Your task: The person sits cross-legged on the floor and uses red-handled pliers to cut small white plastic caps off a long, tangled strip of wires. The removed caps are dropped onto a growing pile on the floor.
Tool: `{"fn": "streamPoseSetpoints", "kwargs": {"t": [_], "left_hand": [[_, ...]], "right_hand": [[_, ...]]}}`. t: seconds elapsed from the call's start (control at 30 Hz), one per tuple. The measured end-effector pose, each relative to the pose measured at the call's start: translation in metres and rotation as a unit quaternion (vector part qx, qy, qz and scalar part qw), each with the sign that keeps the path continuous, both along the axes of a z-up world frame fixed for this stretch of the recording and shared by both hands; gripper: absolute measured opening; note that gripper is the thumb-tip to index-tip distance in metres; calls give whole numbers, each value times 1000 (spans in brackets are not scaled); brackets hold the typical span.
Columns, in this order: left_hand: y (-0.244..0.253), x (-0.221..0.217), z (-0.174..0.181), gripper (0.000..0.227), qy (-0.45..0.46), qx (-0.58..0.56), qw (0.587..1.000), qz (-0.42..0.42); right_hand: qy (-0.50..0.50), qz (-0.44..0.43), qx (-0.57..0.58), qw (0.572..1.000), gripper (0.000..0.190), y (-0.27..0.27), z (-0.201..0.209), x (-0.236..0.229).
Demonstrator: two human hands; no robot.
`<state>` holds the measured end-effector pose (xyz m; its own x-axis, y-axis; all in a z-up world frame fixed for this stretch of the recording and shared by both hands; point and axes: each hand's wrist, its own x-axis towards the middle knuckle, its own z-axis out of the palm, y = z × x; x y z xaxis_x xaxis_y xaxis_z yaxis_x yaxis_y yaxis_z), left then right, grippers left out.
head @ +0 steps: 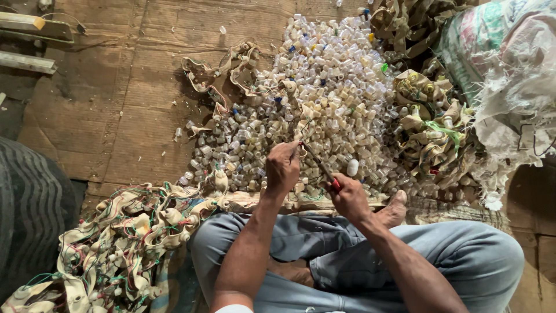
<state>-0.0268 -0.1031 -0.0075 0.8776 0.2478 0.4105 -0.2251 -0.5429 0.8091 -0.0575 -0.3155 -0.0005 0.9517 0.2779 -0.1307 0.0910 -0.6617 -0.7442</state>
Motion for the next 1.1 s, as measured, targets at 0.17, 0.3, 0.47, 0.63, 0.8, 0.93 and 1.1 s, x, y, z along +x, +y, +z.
{"fn": "streamPoseSetpoints", "kwargs": {"t": [0.17,0.3,0.47,0.63,0.8,0.93,1.1], "left_hand": [[-1,1,19,19,162,-194,967,29],[0,0,13,16,42,1,999,34],[4,1,-3,15,37,19,999,-25],[26,16,-12,18,98,-85,987,99],[24,21,-20,21,115,-434,893,26],[24,22,-27,22,90,-477,874,3],[25,26,-38,16,38,-557,830,0]], "right_hand": [[123,-22,64,990,23,4,-16,-7],[-127,5,-12,992,17,-1,-15,-7],[-83,-22,20,996,22,-4,-13,-2],[88,-106,105,985,27,-19,-3,-6],[62,-75,77,992,29,-30,13,4],[251,-135,104,953,33,-17,19,3],[272,-87,191,939,31,-15,6,8]]}}
